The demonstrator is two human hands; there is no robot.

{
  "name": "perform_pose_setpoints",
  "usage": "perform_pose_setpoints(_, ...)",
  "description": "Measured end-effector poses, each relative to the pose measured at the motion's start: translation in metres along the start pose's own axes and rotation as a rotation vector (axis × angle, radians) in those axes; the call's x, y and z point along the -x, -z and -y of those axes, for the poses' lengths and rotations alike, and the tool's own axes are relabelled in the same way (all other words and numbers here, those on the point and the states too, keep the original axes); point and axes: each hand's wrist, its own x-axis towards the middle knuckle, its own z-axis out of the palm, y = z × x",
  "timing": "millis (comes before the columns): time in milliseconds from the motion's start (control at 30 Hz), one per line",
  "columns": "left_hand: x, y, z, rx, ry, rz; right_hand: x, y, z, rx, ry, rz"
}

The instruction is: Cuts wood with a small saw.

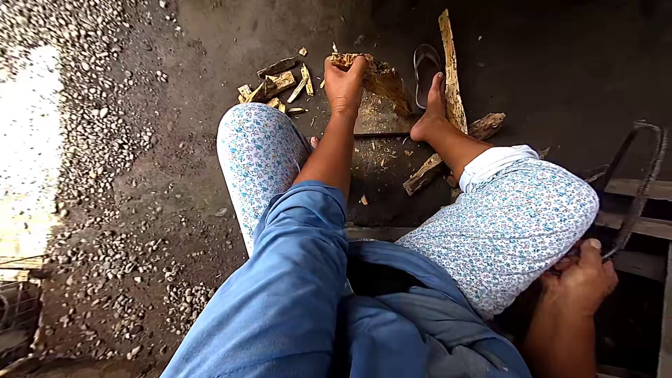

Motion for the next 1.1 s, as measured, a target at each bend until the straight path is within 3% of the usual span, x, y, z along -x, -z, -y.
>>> perform_pose_setpoints(200,0.022,0.005,-0.007,0.037,0.026,0.127,0.006,0.009,0.039,-0.284,0.257,0.215)
perform_pose_setpoints(333,0.025,0.000,-0.007,0.190,0.009,0.066,0.028,-0.014,0.061,-0.426,0.492,0.355)
perform_pose_setpoints(433,0.030,-0.008,-0.004,0.088,-0.022,0.003,0.054,-0.043,0.083,-0.354,0.564,0.457)
perform_pose_setpoints(533,0.034,-0.014,-0.001,-0.008,-0.056,-0.010,0.087,-0.073,0.092,-0.295,0.485,0.494)
perform_pose_setpoints(700,0.040,-0.012,0.000,-0.035,-0.071,-0.019,0.114,-0.104,0.077,-0.263,0.191,0.588)
perform_pose_setpoints(1100,0.034,-0.008,0.006,0.121,-0.103,-0.062,0.126,-0.121,0.036,-0.121,-0.049,0.695)
